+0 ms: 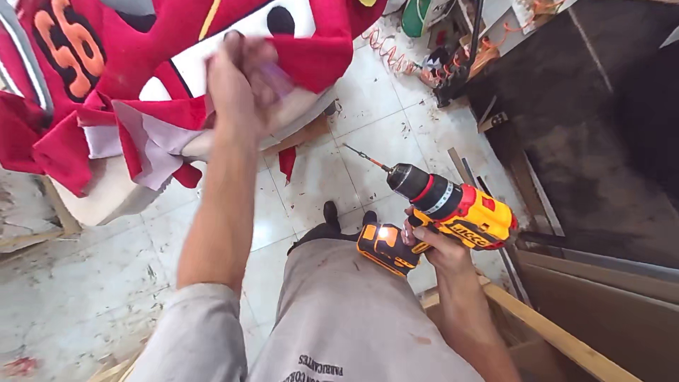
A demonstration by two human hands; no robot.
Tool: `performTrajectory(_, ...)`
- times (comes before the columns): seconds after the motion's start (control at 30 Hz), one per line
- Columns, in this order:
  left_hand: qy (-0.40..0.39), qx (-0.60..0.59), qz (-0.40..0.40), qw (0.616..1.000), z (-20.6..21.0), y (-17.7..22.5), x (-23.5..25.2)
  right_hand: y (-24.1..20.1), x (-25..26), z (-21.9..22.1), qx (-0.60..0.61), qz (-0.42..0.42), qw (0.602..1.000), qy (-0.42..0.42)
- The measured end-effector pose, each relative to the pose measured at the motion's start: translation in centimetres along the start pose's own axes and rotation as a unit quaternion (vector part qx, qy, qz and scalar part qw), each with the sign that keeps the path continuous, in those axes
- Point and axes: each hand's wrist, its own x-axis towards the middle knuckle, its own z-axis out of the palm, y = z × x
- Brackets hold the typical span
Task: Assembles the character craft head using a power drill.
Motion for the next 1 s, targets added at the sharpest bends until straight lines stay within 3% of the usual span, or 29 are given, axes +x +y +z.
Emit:
performTrajectory(0.07, 0.020, 0.168, 0.066, 0.983, -0.7, 0.2, 4.0, -0.1, 0.5, 0.2, -0.006, 0.001, 1.000, 0.006)
performTrajectory(0.1, -0.001, 0.330, 0.123, 0.936, -1.2, -0.1, 4.1, -0.4, 0.9, 0.4, -0.015, 0.001, 1.000, 0.010)
performTrajectory(0.13, -0.057, 0.478, 0.178, 0.859, -1.4, -0.4, 2.9, -0.8, 1.6, 0.4, -0.032, 0.000, 0.999, 0.011)
performTrajectory(0.2, -0.147, 0.635, 0.285, 0.703, -1.6, -3.1, -0.3, -1.7, 2.5, 0.6, -0.073, -0.004, 0.997, 0.012)
performTrajectory(0.27, -0.182, 0.667, 0.323, 0.646, -2.4, -6.1, -1.3, -2.8, 3.4, 0.9, -0.124, -0.006, 0.992, 0.015)
performTrajectory(0.37, -0.154, 0.654, 0.347, 0.655, -3.1, -6.3, 0.8, -4.8, 6.2, 1.7, -0.214, -0.003, 0.977, 0.006)
performTrajectory(0.57, -0.178, 0.556, 0.298, 0.755, -4.5, -6.0, 4.9, -8.5, 12.0, 3.8, -0.414, 0.015, 0.909, -0.032)
performTrajectory(1.0, -0.193, 0.510, 0.285, 0.789, -5.4, -6.9, 6.5, -12.4, 22.6, 8.9, -0.574, 0.041, 0.806, -0.142)
